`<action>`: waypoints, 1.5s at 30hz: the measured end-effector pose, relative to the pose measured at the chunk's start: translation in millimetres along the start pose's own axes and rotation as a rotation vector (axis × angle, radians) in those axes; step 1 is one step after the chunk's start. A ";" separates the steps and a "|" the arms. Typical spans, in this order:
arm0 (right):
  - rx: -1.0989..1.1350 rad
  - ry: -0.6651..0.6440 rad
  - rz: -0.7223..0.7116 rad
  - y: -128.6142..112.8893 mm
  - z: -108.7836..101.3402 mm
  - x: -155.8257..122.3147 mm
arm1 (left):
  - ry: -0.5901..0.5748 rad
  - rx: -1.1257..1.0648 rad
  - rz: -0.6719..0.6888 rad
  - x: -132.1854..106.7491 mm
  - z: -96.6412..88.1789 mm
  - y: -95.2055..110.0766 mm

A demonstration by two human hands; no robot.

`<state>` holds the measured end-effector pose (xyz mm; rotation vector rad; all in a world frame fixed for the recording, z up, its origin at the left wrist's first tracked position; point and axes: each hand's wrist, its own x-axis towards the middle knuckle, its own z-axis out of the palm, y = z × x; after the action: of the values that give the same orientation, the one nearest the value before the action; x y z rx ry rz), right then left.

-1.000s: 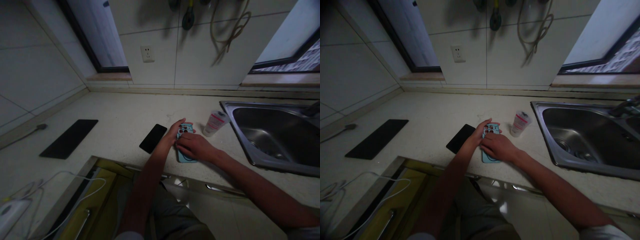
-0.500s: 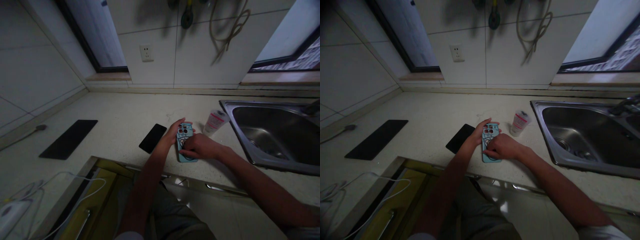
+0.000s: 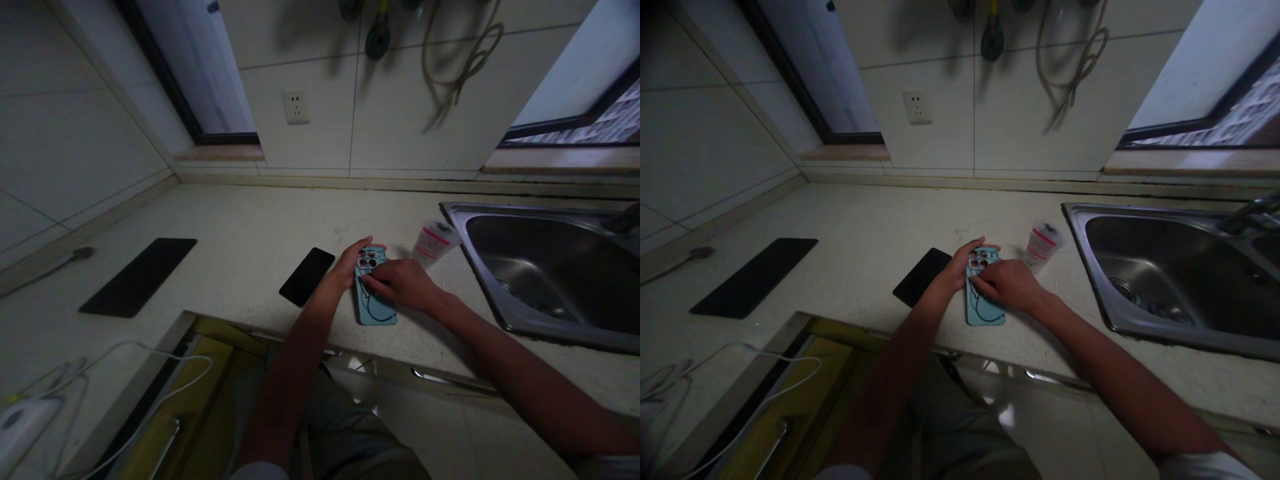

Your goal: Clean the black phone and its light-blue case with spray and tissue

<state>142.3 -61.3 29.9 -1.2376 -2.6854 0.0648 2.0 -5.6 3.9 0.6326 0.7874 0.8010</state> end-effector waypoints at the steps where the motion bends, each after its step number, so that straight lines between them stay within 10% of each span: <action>1: 0.012 0.000 -0.022 -1.3 0.5 0.0 | -0.002 0.001 -0.004 -0.3 0.2 0.2; 45: 0.067 0.014 -0.082 -4.8 2.0 -1.3 | -0.123 0.063 0.076 -5.3 0.3 -0.5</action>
<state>139.1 -65.3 28.2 -1.1031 -2.6954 0.1332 0.1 -10.2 5.6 0.7651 0.6815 0.8004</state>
